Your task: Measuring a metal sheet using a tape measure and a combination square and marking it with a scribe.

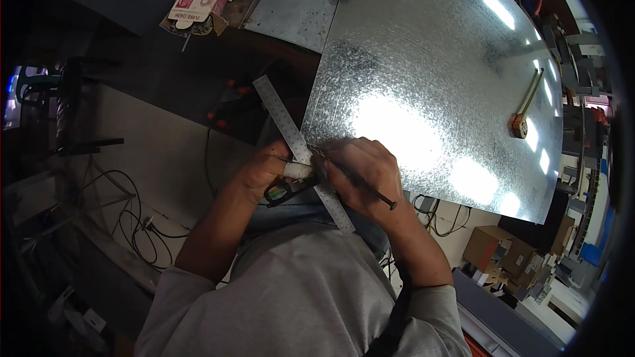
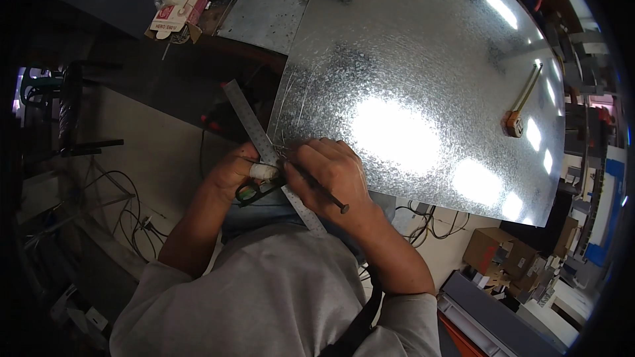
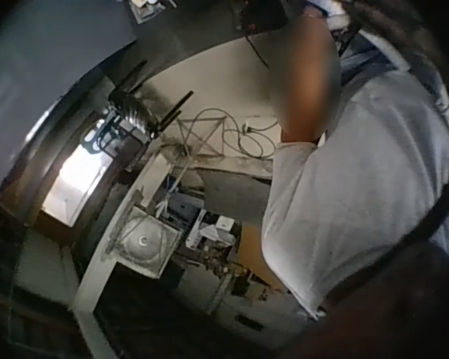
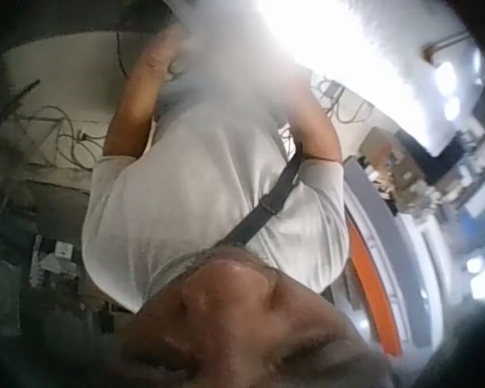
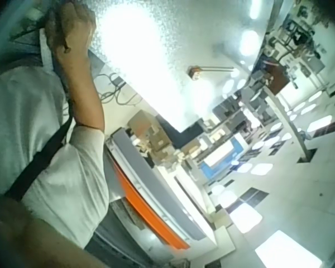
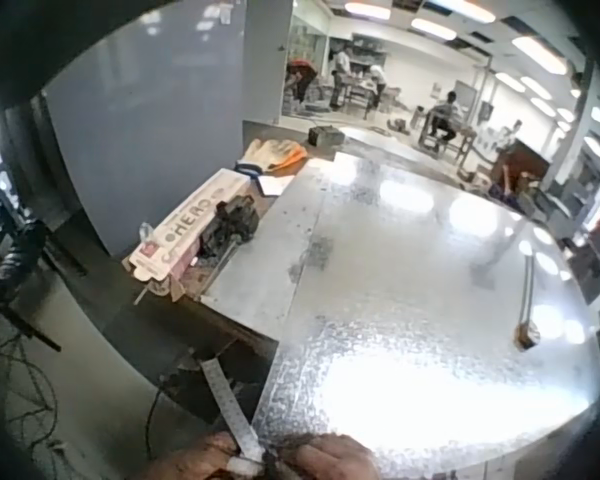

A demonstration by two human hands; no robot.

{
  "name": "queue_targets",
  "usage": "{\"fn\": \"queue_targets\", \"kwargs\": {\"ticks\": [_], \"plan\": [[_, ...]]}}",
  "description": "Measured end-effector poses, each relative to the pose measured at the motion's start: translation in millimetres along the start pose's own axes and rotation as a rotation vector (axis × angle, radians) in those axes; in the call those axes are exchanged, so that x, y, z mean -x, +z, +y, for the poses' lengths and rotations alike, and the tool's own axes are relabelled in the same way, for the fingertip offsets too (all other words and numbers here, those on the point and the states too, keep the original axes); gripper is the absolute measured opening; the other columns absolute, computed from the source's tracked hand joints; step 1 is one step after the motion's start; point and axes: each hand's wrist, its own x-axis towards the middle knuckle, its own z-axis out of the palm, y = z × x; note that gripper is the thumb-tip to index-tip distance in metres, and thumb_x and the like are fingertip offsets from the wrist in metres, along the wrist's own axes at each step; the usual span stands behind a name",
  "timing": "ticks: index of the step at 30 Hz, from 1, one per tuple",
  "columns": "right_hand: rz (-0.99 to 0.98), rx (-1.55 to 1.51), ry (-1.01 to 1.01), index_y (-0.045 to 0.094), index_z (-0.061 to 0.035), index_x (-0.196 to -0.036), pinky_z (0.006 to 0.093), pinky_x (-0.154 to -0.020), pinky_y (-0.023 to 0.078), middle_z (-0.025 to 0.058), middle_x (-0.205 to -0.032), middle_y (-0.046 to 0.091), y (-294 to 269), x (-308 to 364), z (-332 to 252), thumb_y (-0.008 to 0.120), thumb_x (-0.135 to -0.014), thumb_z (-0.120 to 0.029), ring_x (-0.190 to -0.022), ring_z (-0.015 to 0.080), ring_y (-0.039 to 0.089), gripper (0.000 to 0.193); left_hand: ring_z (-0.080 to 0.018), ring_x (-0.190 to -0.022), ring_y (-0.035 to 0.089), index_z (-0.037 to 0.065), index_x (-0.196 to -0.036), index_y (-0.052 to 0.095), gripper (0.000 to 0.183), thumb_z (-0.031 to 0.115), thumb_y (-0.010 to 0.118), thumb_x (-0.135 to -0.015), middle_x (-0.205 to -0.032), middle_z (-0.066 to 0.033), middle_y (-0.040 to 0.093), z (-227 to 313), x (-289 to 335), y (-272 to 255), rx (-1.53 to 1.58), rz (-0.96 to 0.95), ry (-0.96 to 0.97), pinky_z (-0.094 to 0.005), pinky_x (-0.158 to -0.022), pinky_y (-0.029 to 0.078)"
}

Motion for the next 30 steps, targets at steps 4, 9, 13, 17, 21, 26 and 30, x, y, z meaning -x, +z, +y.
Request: {"fn": "queue_targets", "kwargs": {"ticks": [4,9,13,17,21,26,30], "plan": [[0.020,-0.037,-0.002,0.072,-0.0003,-0.097,0.0398,-0.078,0.055,0.0151,-0.100,0.075,0.9,-0.1,1.6,0.073,-0.085,-0.007,-0.086,0.0301,0.073,0.014,-0.0093,-0.088,0.068,0.000,-0.118,0.070,0.033,0.003,0.074,-0.085,-0.104,-0.0034,0.073,2.4,-1.0,-2.3,-0.029,-0.072,0.012,-0.0217,-0.074,0.050],[0.024,-0.022,-0.006,0.072,-0.0001,-0.098,0.0399,-0.078,0.055,0.0154,-0.101,0.075,1.0,0.4,2.3,0.074,-0.085,-0.007,-0.087,0.0303,0.073,0.014,-0.0069,-0.078,0.064,-0.001,-0.117,0.069,0.035,0.004,0.074,-0.083,-0.099,-0.0029,0.072,-1.9,-0.5,0.2,-0.035,0.022,0.011,-0.0202,-0.066,0.048],[0.027,-0.043,-0.001,0.072,0.0002,-0.096,0.0397,-0.077,0.055,0.0152,-0.100,0.075,1.1,0.6,0.7,0.074,-0.085,-0.005,-0.086,0.0305,0.072,0.012,-0.0047,-0.069,0.061,-0.002,-0.114,0.068,0.033,0.004,0.074,-0.082,-0.093,-0.0022,0.070,-2.7,-0.4,0.6,-0.016,0.060,-0.012,-0.0191,-0.059,0.045],[0.019,-0.037,-0.007,0.072,0.0001,-0.095,0.0396,-0.076,0.055,0.0147,-0.100,0.075,0.1,-0.7,2.1,0.075,-0.084,-0.003,-0.085,0.0300,0.072,0.012,-0.0094,-0.088,0.068,0.000,-0.118,0.070,0.035,0.003,0.075,-0.084,-0.105,-0.0039,0.073,0.7,-2.1,-2.5,-0.004,-0.071,-0.014,-0.0219,-0.074,0.052],[0.011,-0.029,-0.017,0.073,-0.0003,-0.096,0.0390,-0.075,0.055,0.0147,-0.100,0.075,-0.3,-2.5,4.2,0.076,-0.083,-0.002,-0.083,0.0295,0.072,0.013,-0.0069,-0.072,0.063,-0.003,-0.111,0.069,0.028,0.002,0.073,-0.083,-0.093,-0.0030,0.070,-4.6,1.1,-1.5,-0.004,0.070,-0.005,-0.0203,-0.063,0.047],[0.007,-0.031,-0.019,0.074,-0.0009,-0.095,0.0381,-0.075,0.055,0.0148,-0.100,0.075,-3.2,-4.2,4.2,0.077,-0.082,-0.002,-0.083,0.0289,0.072,0.013,-0.0106,-0.083,0.067,-0.003,-0.113,0.069,0.029,0.001,0.073,-0.084,-0.099,-0.0058,0.072,-3.4,-0.7,0.4,-0.003,0.066,-0.001,-0.0230,-0.070,0.052],[-0.041,-0.022,-0.003,0.074,-0.0012,-0.096,0.0370,-0.077,0.056,0.0154,-0.104,0.076,-4.4,-6.0,5.5,0.076,-0.082,-0.002,-0.086,0.0283,0.073,0.014,-0.0126,-0.088,0.070,-0.004,-0.114,0.069,0.030,0.000,0.072,-0.085,-0.103,-0.0074,0.073,-1.6,-0.5,7.9,0.088,0.050,-0.002,-0.0252,-0.075,0.055]]}}
